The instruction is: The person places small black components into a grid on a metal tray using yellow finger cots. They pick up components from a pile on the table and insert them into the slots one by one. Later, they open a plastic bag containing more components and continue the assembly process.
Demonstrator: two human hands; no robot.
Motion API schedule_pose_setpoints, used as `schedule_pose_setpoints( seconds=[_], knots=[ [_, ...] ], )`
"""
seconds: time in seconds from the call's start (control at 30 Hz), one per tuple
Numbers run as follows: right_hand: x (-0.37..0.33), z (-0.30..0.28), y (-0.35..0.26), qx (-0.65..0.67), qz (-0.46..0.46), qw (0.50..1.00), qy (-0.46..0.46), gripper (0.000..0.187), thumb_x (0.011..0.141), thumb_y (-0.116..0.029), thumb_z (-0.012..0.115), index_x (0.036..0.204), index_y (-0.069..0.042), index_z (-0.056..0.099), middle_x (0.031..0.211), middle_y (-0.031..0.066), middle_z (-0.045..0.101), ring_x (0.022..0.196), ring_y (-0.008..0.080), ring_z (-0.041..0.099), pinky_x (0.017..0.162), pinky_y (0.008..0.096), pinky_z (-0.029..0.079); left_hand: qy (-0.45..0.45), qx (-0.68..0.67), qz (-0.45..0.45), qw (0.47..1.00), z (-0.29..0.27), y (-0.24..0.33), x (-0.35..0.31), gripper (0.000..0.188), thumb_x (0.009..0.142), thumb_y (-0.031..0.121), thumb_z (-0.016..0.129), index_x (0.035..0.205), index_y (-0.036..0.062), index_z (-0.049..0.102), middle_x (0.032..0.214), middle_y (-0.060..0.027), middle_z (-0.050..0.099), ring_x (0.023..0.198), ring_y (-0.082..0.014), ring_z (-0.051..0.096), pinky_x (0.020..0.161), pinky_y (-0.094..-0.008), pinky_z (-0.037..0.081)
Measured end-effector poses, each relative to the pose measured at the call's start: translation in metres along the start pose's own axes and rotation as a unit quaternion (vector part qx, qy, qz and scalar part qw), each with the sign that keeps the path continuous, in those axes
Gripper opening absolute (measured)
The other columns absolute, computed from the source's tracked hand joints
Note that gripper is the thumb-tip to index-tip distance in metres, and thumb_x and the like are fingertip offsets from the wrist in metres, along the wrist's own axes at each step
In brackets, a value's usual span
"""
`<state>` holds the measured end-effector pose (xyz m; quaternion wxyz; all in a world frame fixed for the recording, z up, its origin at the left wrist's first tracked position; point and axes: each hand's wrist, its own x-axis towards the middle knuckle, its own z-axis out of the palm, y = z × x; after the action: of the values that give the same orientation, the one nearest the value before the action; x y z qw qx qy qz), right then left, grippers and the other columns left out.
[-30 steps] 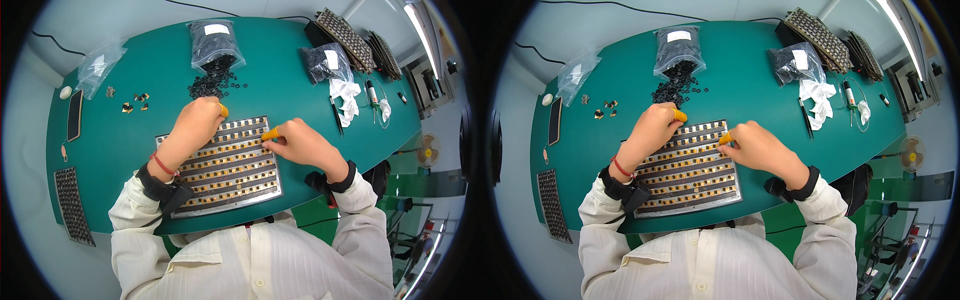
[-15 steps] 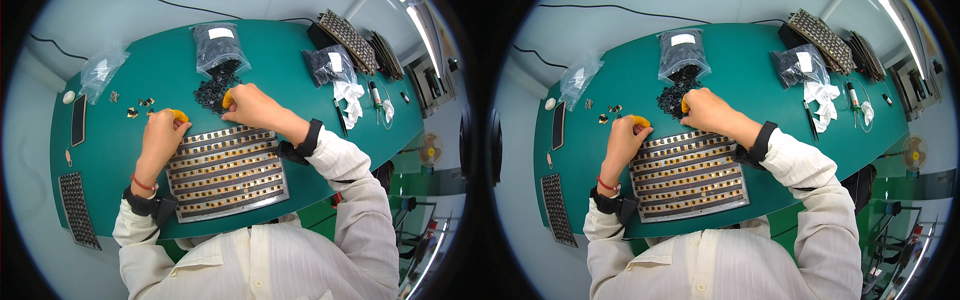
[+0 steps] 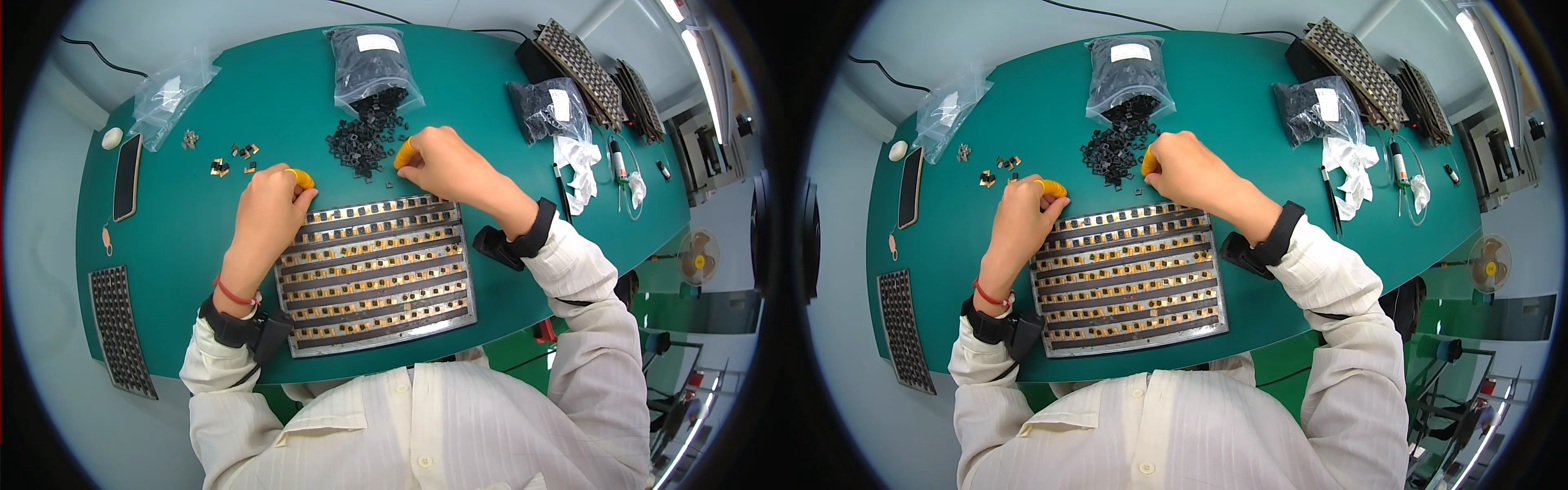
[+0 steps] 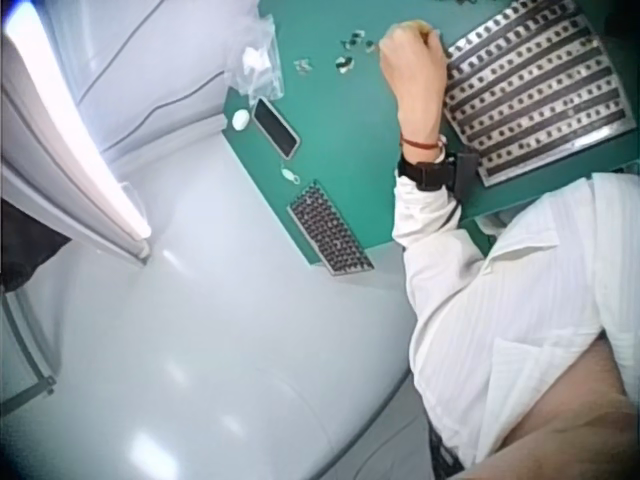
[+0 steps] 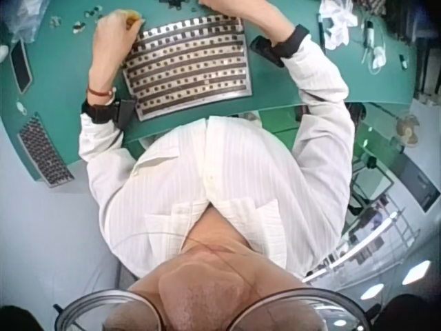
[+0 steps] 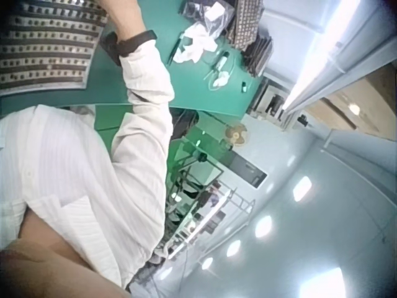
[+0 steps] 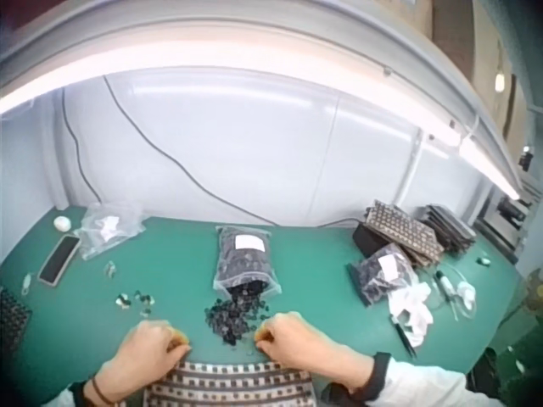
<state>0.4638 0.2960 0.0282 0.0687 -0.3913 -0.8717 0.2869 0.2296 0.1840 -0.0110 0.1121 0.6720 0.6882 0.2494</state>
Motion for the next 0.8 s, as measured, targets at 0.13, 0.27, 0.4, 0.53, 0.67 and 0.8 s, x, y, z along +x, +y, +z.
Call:
schedule_pose_setpoints(
  seconds=[0.13,0.27,0.4,0.53,0.67,0.8],
  knots=[
    [-0.002,0.008,0.005,0.006,-0.006,1.0,-0.013,0.018,0.08,-0.006,0.072,0.094,0.006,0.072,0.084,0.0207,0.071,0.074,0.0275,0.071,0.07,0.0344,0.055,0.015,0.006,0.012,1.0,0.0,0.004,0.0,0.014,0.078,0.009,0.074,0.083,-0.0039,0.072,0.079,-0.0143,0.066,0.073,-0.0295,0.065,0.066,-0.0386,0.052],
    [-0.002,0.018,0.001,0.01,-0.034,0.999,0.0,0.017,0.079,-0.006,0.073,0.091,0.005,0.072,0.081,0.0192,0.071,0.074,0.0293,0.07,0.068,0.0361,0.055,0.031,0.021,0.025,0.999,-0.003,0.005,-0.002,0.015,0.075,0.006,0.075,0.085,-0.005,0.072,0.076,-0.0142,0.065,0.067,-0.0249,0.062,0.062,-0.0353,0.05],
    [-0.001,0.023,-0.001,-0.009,-0.044,0.999,0.019,0.017,0.077,-0.007,0.074,0.09,0.004,0.072,0.08,0.0185,0.07,0.072,0.0314,0.069,0.066,0.0372,0.054,0.003,-0.041,0.011,0.999,-0.023,0.003,-0.013,0.014,0.076,0.006,0.074,0.084,-0.0054,0.071,0.074,-0.0131,0.063,0.068,-0.0243,0.061,0.063,-0.0344,0.05],
    [0.0,0.018,-0.005,-0.014,-0.037,0.999,0.004,0.016,0.077,-0.006,0.074,0.088,0.004,0.071,0.077,0.0177,0.068,0.071,0.031,0.067,0.066,0.038,0.052,-0.055,-0.044,0.013,0.997,-0.045,0.003,-0.038,0.015,0.077,0.006,0.074,0.086,-0.0049,0.071,0.075,-0.0129,0.062,0.07,-0.0247,0.063,0.064,-0.0343,0.05],
    [-0.012,0.014,-0.008,-0.004,-0.063,0.998,0.031,0.011,0.079,-0.005,0.072,0.086,0.004,0.07,0.081,0.0179,0.068,0.073,0.0329,0.067,0.067,0.0403,0.053,-0.092,-0.02,0.028,0.995,-0.051,-0.001,-0.058,0.015,0.077,0.006,0.074,0.087,-0.0042,0.07,0.079,-0.0131,0.062,0.071,-0.0251,0.064,0.065,-0.0347,0.051],
    [-0.045,-0.009,-0.018,-0.024,-0.069,0.995,0.068,0.012,0.079,-0.006,0.072,0.087,0.004,0.07,0.083,0.0156,0.065,0.074,0.0307,0.065,0.066,0.0382,0.051,-0.101,-0.022,0.036,0.994,-0.045,0.0,-0.066,0.014,0.078,0.007,0.073,0.086,-0.0038,0.07,0.08,-0.0131,0.061,0.072,-0.0263,0.064,0.066,-0.0353,0.051]
  ],
)
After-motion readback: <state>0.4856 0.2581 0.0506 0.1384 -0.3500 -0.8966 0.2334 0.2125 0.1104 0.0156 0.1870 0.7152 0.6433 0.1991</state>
